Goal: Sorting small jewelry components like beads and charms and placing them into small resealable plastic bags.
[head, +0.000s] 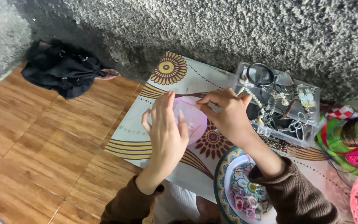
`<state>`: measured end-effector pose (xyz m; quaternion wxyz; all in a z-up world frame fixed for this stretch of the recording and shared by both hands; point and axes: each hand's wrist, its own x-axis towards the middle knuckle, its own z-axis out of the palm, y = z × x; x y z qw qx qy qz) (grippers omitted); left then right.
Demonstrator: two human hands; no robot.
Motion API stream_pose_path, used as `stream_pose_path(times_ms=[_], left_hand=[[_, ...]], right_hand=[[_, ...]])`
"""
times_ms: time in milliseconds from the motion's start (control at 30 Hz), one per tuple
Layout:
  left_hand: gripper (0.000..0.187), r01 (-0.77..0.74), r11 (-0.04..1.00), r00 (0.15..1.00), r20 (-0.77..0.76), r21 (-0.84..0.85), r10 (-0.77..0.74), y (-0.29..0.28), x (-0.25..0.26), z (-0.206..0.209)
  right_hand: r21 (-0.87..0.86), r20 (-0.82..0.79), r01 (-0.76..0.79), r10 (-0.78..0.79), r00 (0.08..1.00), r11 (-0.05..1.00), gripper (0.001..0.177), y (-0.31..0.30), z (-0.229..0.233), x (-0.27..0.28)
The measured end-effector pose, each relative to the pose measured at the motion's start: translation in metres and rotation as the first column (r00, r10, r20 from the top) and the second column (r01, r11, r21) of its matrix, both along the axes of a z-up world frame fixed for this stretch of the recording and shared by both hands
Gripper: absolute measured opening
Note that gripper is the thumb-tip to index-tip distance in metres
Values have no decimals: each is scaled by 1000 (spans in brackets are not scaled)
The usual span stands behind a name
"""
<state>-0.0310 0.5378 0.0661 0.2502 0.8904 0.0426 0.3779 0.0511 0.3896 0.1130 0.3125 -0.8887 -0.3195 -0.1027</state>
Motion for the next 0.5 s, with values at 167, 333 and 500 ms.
stream_pose_path(times_ms=[167,333,500], left_hand=[[81,114,988,993,-17,103,-113,-47,-3,3],[87,147,978,988,19,147,-151,-86,-8,6],[90,295,939,953,11,174,-302,-122,-15,5]], right_hand=[[118,-22,56,-54,998,991,2,-44,-3,-25],[230,-131,139,-111,985,963,4,-96,-20,-43],[228,-195,234,-191,962,945,7,-142,-29,-72]])
